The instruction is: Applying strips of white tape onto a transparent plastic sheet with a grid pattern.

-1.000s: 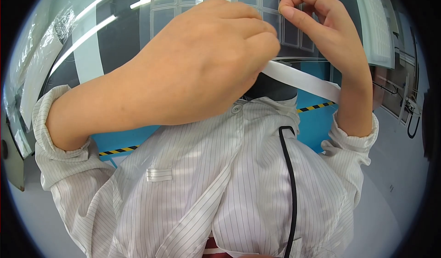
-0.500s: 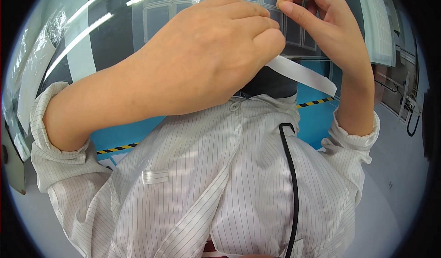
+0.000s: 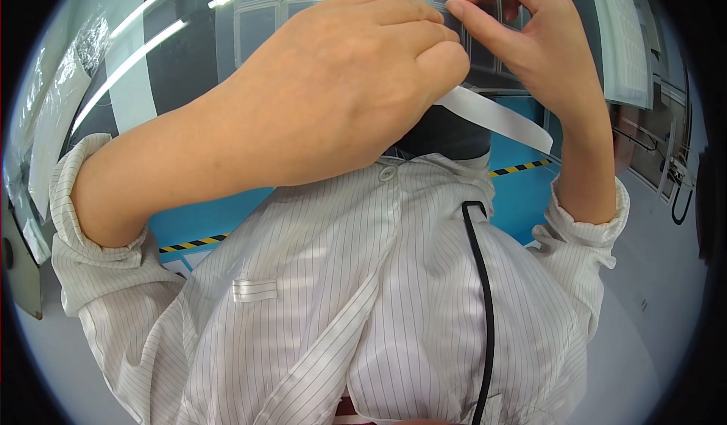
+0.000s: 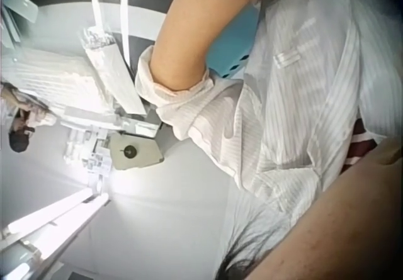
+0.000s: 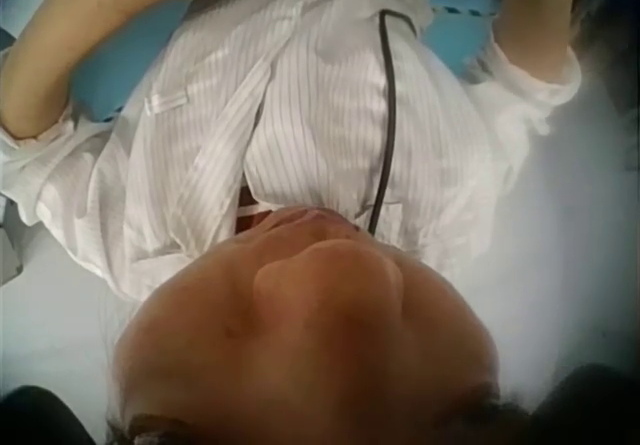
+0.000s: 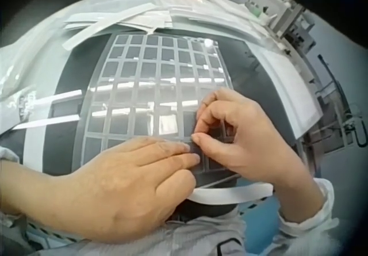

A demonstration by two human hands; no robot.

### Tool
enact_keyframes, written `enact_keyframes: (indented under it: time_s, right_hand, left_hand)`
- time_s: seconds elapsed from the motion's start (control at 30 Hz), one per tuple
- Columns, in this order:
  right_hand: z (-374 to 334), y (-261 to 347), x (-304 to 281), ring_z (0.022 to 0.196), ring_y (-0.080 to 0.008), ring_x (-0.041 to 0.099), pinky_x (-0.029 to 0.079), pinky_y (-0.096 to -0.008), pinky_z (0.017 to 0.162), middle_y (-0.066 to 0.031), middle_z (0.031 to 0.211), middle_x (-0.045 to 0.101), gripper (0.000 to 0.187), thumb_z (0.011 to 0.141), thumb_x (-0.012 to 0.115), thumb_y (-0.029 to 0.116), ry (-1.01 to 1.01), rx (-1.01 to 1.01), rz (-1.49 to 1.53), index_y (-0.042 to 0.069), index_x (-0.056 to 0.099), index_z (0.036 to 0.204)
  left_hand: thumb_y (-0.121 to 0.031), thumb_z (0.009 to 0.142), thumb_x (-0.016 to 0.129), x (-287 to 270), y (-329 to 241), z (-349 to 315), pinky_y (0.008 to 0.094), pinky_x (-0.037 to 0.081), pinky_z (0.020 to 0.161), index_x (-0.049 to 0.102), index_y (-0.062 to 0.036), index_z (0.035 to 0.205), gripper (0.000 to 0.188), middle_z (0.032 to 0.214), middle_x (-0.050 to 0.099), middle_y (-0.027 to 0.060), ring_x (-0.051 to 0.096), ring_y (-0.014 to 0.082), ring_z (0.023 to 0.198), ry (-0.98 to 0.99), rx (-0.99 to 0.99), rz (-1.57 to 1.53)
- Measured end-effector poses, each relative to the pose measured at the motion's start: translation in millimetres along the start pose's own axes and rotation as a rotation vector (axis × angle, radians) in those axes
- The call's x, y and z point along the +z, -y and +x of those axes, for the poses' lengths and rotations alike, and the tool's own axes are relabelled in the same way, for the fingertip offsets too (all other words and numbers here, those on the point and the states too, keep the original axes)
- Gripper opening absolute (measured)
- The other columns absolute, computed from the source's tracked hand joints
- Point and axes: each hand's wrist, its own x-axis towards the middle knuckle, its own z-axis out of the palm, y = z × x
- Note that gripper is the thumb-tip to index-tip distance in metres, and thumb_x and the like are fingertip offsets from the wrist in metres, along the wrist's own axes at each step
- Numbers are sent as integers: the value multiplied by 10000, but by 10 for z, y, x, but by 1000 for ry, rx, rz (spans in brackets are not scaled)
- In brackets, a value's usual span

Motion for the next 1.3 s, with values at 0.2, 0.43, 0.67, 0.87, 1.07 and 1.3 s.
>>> enact_keyframes:
  time_s: [0.2, 0.43, 0.67, 0.87, 1.07, 1.3]
  right_hand:
    - [408, -756, 527, 795, -112, 530, 433, -237, 706, -63, 981, 600, 82, 903, 718, 33, -90, -1037, 1054, -25, 663, 880]
    - [95, -289, 153, 864, -98, 521, 427, -224, 754, -54, 1031, 587, 95, 939, 702, 60, 105, -384, 747, -22, 657, 924]
    - [-63, -202, 151, 869, -86, 497, 428, -234, 729, -42, 1034, 548, 111, 942, 688, 33, -85, -191, -40, 0, 605, 1006]
    - [-149, -191, 80, 799, -72, 498, 424, -216, 700, -22, 981, 568, 89, 954, 688, 60, -145, 37, 444, 10, 621, 986]
    - [-315, -167, 3, 944, -138, 573, 443, -254, 848, -83, 1051, 639, 62, 966, 610, -21, 31, -300, 253, -55, 622, 1017]
    - [-285, -127, -68, 943, -133, 572, 442, -254, 868, -82, 1050, 641, 38, 946, 634, -21, 6, -310, 306, -38, 639, 980]
  left_hand:
    - [-95, 843, 641, 8, -4, -3, 418, 531, 950, 586, 31, 943, 170, 1139, 679, 260, 664, 361, 1104, -44, 27, -30]
    - [-84, 843, 648, 22, 15, -66, 423, 531, 946, 595, 40, 934, 162, 1128, 681, 251, 664, 361, 1095, -78, -1, -52]
    - [-65, 823, 674, 24, 34, -11, 414, 536, 931, 595, 31, 926, 162, 1101, 677, 238, 669, 360, 1066, -52, 26, -77]
    - [-48, 789, 713, 107, 230, 86, 389, 511, 745, 600, 6, 874, 151, 920, 623, 184, 621, 322, 837, -318, 400, 437]
    - [-22, 820, 691, -197, -33, -24, 380, 474, 637, 617, -5, 844, 79, 759, 570, 137, 566, 301, 685, -89, -143, 146]
    - [-29, 827, 689, -248, -51, -57, 388, 478, 648, 623, -5, 855, 76, 769, 586, 142, 580, 300, 692, -133, -200, 42]
